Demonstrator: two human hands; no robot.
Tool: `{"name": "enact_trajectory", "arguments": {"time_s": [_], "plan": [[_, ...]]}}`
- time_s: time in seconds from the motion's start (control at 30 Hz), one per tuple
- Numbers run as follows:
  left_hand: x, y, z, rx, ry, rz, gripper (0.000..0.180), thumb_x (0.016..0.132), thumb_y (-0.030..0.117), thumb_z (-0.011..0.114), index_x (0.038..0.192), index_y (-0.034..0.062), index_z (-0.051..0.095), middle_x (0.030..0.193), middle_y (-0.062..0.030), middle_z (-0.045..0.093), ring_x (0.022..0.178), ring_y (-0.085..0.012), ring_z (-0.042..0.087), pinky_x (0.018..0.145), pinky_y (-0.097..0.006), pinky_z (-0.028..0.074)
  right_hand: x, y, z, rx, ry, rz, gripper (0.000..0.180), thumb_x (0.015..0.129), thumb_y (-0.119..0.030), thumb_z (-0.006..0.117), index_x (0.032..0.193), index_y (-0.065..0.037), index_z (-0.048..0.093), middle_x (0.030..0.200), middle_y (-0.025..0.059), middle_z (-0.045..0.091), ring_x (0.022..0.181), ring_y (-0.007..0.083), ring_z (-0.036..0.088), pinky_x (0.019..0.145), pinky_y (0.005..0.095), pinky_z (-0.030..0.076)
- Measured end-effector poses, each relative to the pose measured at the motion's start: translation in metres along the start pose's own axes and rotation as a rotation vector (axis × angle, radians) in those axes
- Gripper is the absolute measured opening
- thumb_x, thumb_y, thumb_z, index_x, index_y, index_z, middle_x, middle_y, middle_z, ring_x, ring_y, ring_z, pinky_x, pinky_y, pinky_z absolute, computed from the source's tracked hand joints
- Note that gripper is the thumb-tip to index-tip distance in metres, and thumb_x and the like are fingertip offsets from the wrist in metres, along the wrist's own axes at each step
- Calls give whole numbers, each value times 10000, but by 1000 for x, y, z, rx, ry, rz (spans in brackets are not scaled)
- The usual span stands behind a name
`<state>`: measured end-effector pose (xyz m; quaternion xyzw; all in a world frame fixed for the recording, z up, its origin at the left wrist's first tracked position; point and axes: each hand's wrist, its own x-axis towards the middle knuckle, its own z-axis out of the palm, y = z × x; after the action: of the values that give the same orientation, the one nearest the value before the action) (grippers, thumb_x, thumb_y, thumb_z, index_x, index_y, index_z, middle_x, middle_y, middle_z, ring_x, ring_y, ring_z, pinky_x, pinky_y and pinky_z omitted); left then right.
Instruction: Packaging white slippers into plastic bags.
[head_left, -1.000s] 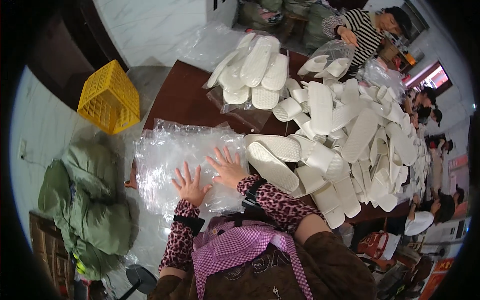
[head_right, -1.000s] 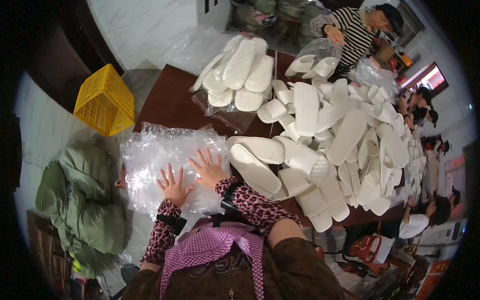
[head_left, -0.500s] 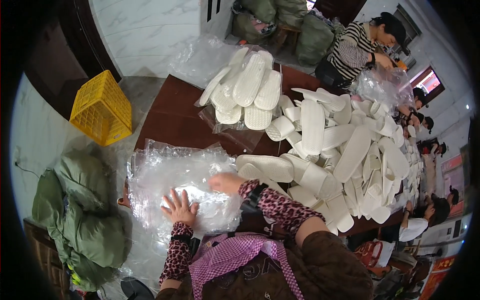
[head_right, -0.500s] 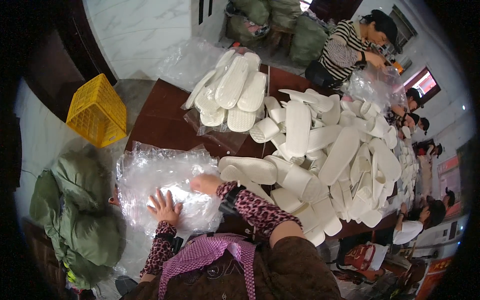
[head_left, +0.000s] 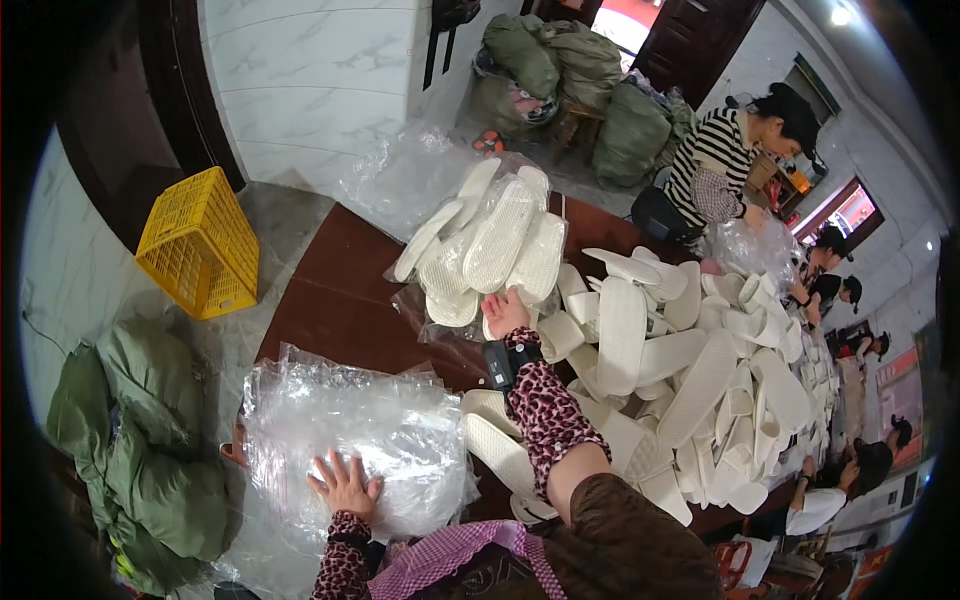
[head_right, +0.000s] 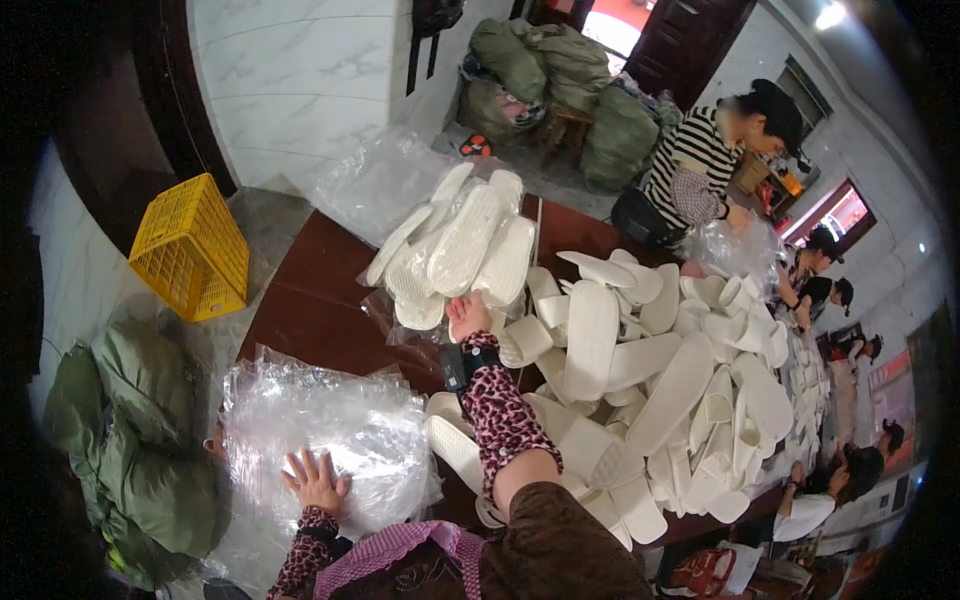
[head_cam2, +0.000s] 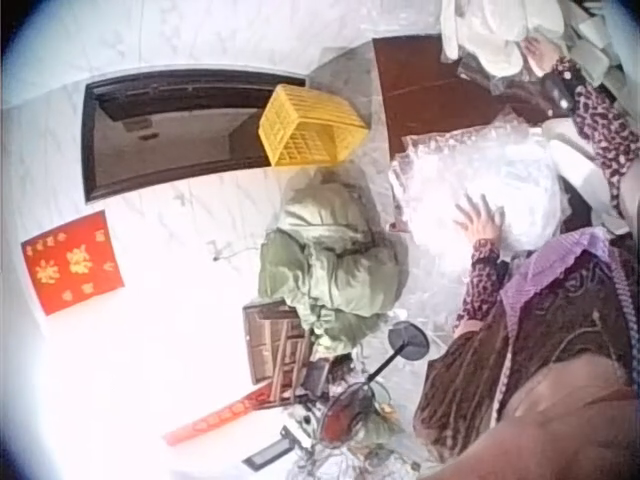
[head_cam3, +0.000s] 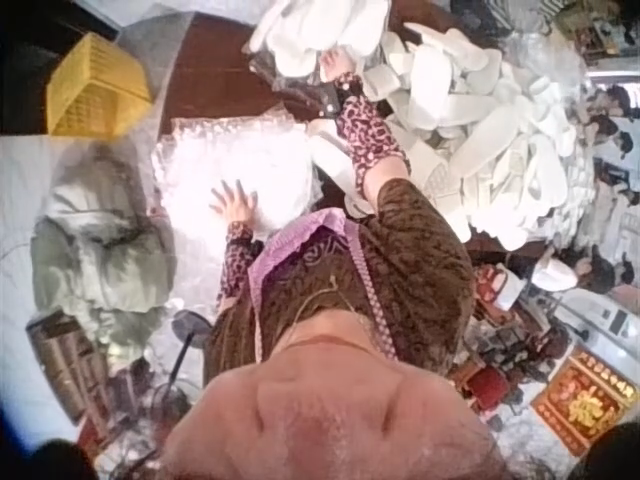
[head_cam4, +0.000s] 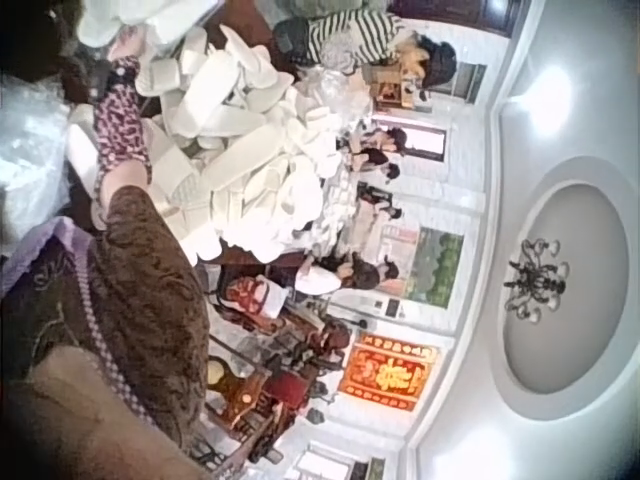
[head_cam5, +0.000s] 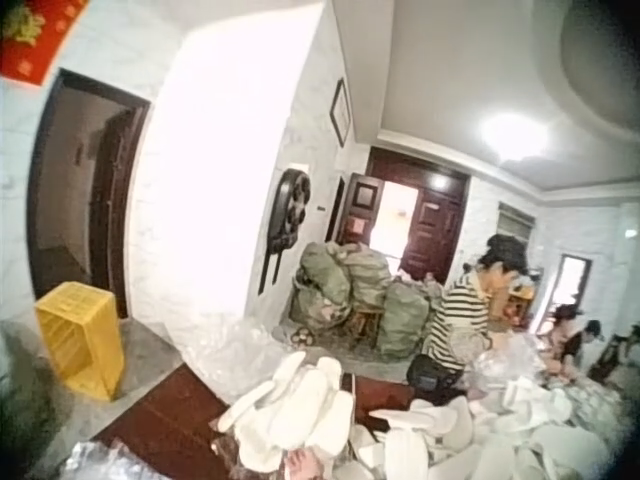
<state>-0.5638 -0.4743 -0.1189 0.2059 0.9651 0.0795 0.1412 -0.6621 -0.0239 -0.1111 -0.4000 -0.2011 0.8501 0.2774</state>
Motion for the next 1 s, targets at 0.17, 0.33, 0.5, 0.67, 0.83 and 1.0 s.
{"name": "enact_trajectory", "arguments": {"time_s": [0.17,0.33,0.5,0.67,0.83,1.0], "plan": [[1,1,1,31,-33,-13,657,851,562,403,1360,150,357,1463,-226,165,1356,-456,-44,1024,-652,-55,0,-9,-6,22,-32,-19,238,927,-331,501,872,-100,486,758,-5,512,668,127,508,720,369,446],[-2,-1,5,37,2,7,649,855,557,401,1354,142,372,1463,-224,168,1356,-454,-44,1024,-650,-56,-44,-60,-27,-365,41,-390,201,910,-269,531,880,-73,564,754,18,562,643,124,532,598,304,463],[-2,-2,4,21,23,9,627,860,536,415,1345,139,392,1476,-201,148,1361,-443,-28,1031,-645,-32,-122,-177,-36,-918,-118,-673,162,866,-169,509,847,-20,567,727,51,589,612,125,548,547,248,451],[-1,4,-3,31,27,-8,626,860,524,429,1368,162,373,1498,-166,108,1369,-423,-25,1039,-636,-16,-187,-276,-25,-1215,-210,-570,162,853,-145,501,782,-19,573,673,37,585,575,121,548,518,255,448],[-1,3,-2,78,7,-16,650,861,544,413,1409,213,303,1515,-124,52,1375,-406,-29,1044,-631,-6,-219,-332,-31,-1515,-197,-548,181,852,-145,495,757,-11,570,667,48,586,548,124,546,468,266,437],[-4,1,-1,92,32,-8,652,861,549,408,1409,214,300,1516,-123,47,1375,-407,-19,1041,-638,12,-232,-345,-37,-1841,-87,-1052,186,867,-184,488,813,-22,562,704,117,589,623,238,575,539,340,442]]}}
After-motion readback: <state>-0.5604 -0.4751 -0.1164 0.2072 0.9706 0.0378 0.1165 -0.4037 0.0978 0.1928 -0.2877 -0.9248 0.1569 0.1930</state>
